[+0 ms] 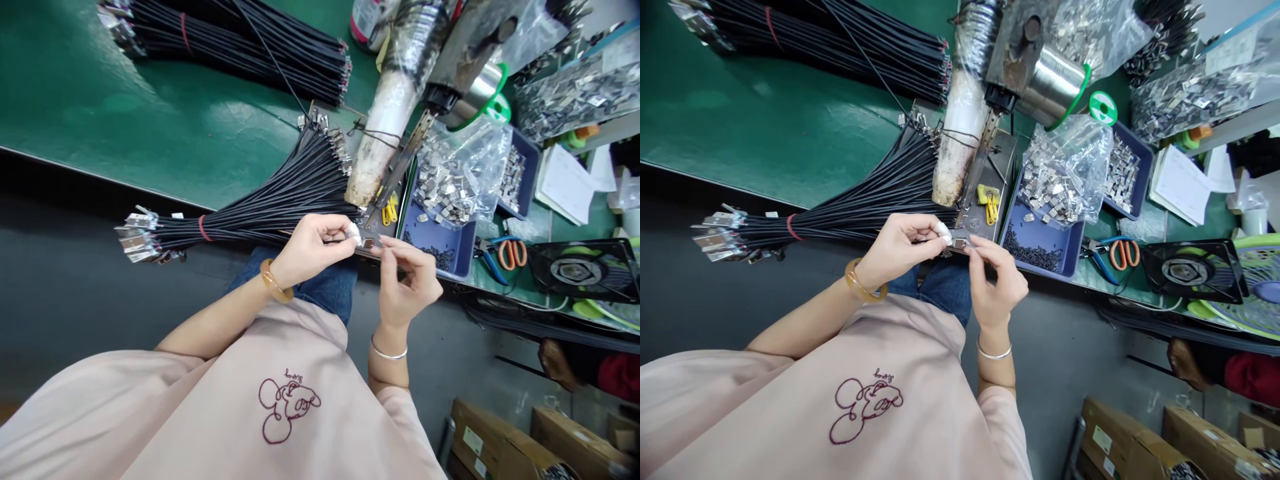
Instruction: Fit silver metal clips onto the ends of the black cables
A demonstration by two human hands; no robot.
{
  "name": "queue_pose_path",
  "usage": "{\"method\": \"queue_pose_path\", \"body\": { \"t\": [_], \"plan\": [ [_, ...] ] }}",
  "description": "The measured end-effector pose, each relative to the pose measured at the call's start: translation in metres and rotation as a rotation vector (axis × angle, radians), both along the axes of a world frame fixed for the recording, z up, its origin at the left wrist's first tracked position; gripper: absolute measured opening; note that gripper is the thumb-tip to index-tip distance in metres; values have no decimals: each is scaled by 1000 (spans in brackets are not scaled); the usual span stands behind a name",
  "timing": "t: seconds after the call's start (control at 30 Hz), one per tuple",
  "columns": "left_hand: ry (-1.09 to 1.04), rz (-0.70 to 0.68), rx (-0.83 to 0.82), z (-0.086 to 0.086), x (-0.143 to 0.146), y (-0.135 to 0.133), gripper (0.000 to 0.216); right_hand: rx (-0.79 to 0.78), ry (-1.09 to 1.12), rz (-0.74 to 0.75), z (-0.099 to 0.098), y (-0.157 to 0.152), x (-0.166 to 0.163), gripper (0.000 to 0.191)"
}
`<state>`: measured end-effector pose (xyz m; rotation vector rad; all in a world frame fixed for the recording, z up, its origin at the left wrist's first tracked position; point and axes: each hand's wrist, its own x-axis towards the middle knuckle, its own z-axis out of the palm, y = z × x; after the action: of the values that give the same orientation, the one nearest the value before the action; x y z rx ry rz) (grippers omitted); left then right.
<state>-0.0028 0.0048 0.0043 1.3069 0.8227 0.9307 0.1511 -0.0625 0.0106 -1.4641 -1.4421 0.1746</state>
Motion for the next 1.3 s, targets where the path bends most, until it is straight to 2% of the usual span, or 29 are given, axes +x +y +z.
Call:
{"method": "queue_pose_path", "body": {
  "t": [0.13,0.27,0.4,0.63,0.8,1.0,1.13,1.2,1.3],
  "plan": [
    [0,21,-20,1,2,3,12,-88,68,96,-4,5,-4,4],
    [-13,70,-45,2,7,3,8,-165,223,91,-4,11,-7,7],
    [-24,105,-52,4,9,3,9,-211,282,100,-1,15,-6,10],
    [2,126,-20,9,9,5,9,-201,294,108,7,19,-8,6],
    [46,142,-29,10,8,4,10,-209,222,107,13,14,-5,8],
    [72,96,-47,9,10,1,10,-250,158,144,12,8,1,11],
    [72,77,3,7,9,-1,10,-251,175,129,11,4,2,9],
    [124,41,71,5,6,-5,10,-174,152,53,13,0,2,7],
    [255,-79,220,-1,-1,-11,11,176,67,-183,20,-8,7,9]
  ]
}}
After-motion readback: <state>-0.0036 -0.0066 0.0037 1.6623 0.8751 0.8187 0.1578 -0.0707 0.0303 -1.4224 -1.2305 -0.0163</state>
